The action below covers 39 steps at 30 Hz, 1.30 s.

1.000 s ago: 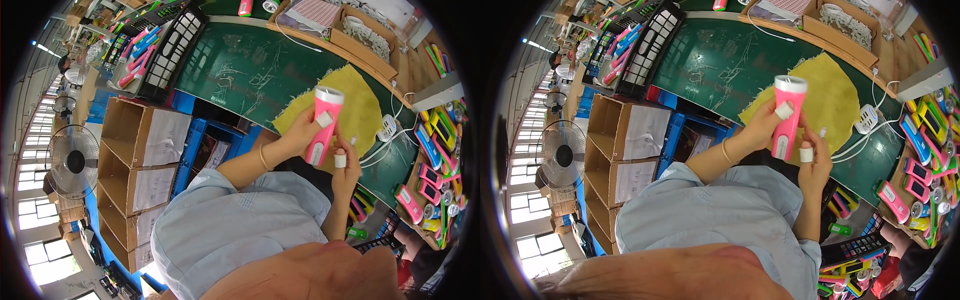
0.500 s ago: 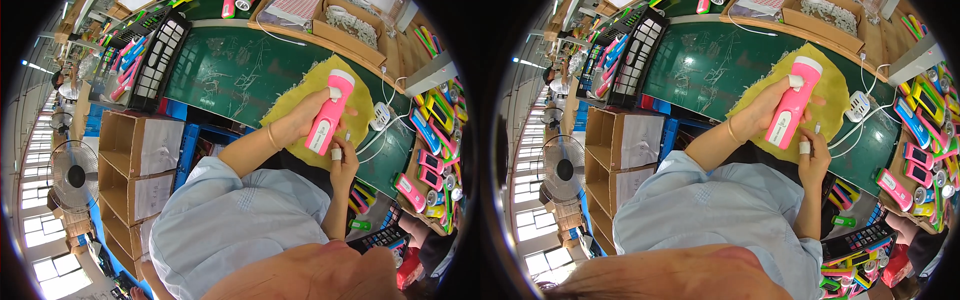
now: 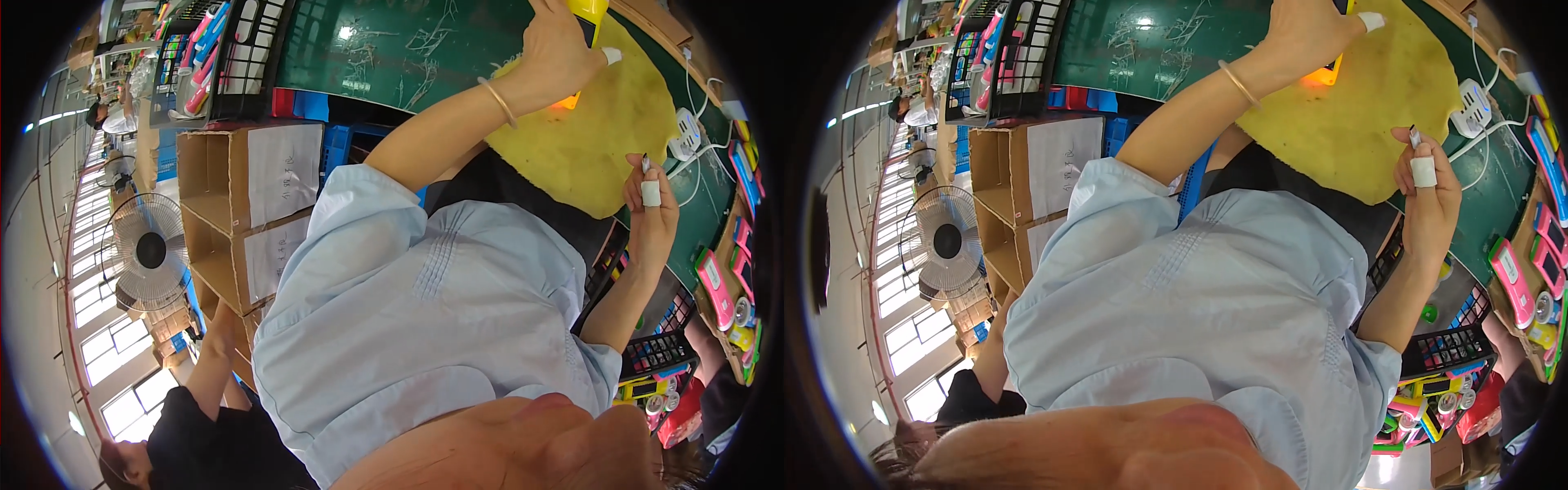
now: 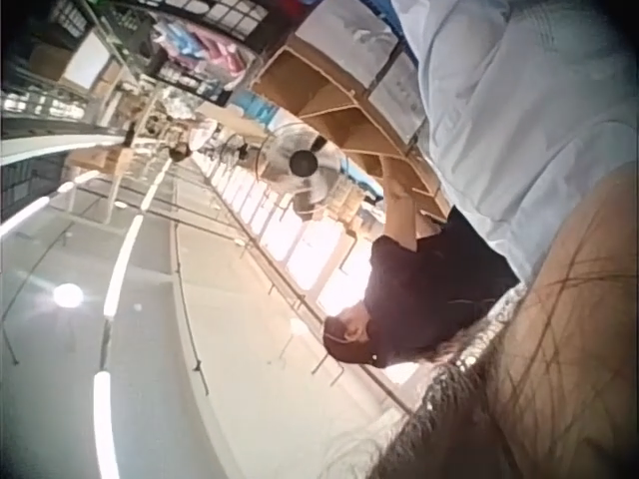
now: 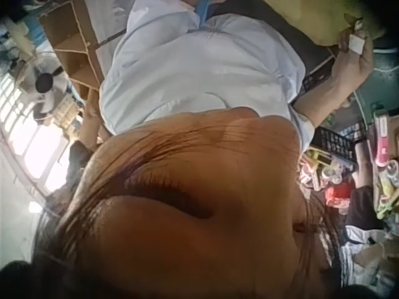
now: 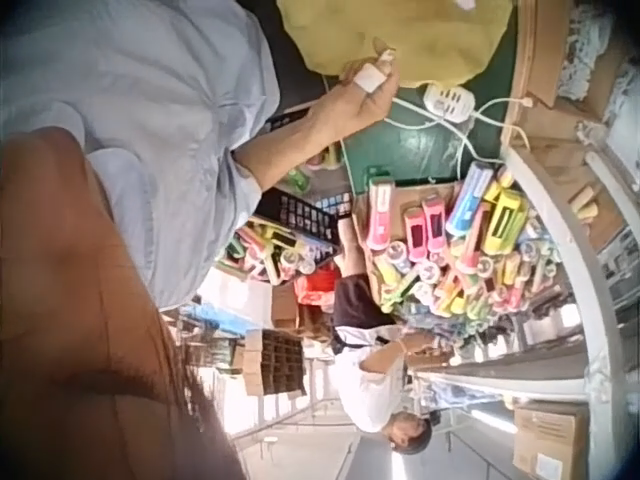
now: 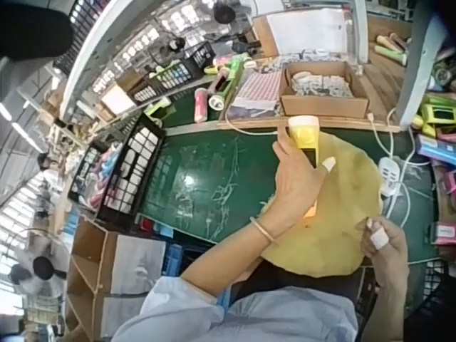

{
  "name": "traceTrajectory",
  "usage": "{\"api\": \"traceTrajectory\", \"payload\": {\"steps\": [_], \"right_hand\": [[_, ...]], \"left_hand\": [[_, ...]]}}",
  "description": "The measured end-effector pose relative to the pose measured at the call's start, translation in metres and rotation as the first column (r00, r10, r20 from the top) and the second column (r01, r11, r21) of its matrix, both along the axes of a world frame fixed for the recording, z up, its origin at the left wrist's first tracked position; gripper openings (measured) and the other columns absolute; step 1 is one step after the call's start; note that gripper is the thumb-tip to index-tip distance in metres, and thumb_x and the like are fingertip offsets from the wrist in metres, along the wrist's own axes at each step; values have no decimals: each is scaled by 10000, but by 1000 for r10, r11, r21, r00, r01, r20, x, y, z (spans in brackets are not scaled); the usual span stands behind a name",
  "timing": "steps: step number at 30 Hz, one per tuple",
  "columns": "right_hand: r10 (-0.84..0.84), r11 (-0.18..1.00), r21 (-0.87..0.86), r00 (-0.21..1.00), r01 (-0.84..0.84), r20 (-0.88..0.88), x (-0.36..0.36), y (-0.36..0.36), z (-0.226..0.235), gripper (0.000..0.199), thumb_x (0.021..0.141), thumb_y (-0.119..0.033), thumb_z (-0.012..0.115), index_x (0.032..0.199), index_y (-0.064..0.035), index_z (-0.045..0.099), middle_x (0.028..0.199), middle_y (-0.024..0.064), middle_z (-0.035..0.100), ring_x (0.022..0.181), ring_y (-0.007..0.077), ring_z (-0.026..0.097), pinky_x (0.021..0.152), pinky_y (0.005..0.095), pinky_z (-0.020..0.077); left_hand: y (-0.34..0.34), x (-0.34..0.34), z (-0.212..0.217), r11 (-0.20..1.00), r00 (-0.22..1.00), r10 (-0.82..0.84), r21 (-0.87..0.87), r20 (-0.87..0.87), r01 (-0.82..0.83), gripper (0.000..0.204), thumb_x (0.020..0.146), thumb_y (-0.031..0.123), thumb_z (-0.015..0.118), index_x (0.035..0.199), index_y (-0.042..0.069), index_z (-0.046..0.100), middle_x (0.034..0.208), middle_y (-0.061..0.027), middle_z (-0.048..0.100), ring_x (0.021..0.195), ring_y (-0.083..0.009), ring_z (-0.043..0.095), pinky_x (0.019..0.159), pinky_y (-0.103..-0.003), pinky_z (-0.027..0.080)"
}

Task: Cleaning and inspecting various handheld flashlights on an assembly line.

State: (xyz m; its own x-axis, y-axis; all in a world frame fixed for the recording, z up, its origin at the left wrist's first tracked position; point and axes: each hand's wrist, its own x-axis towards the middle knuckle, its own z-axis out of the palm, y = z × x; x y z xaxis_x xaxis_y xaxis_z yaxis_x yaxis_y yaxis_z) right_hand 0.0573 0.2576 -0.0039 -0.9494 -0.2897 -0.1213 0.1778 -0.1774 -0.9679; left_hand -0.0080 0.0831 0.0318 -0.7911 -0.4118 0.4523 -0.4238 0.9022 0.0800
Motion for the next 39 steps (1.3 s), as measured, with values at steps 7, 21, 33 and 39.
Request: {"api": "traceTrajectory", "payload": {"steps": [7,21,33,39], "right_hand": [[-3,956,274,938,105,-347,-7,-15,2,194,907,-154,456,906,12,556,752,18,541,635,82,427,578,225,344],[701,711,561,357,-425,-617,-7,-33,61,297,624,-27,639,908,-27,554,819,108,487,754,275,505,650,345,424],[301,848,490,575,204,-761,33,-38,17,527,582,-148,725,1052,11,544,802,93,500,642,245,469,557,339,402],[199,944,327,874,-49,-443,33,-42,-39,299,655,-105,651,908,-5,529,759,106,446,679,257,483,547,310,396]], "left_hand": [[-43,3,-26,-632,859,-243,745,-452,213,374,820,104,554,1124,-64,415,985,-176,546,859,-256,567,757,-374,482],[-29,49,-13,-714,681,-145,552,-718,431,440,858,431,499,1002,16,465,793,-124,572,674,-196,585,598,-314,505],[-26,85,-14,-620,474,-277,533,-836,576,767,688,736,458,1030,50,448,764,-76,531,742,-213,526,675,-335,450],[-19,93,-10,-337,-104,-726,221,-680,915,246,769,185,620,948,16,603,888,-111,601,863,-267,568,711,-326,458]]}}
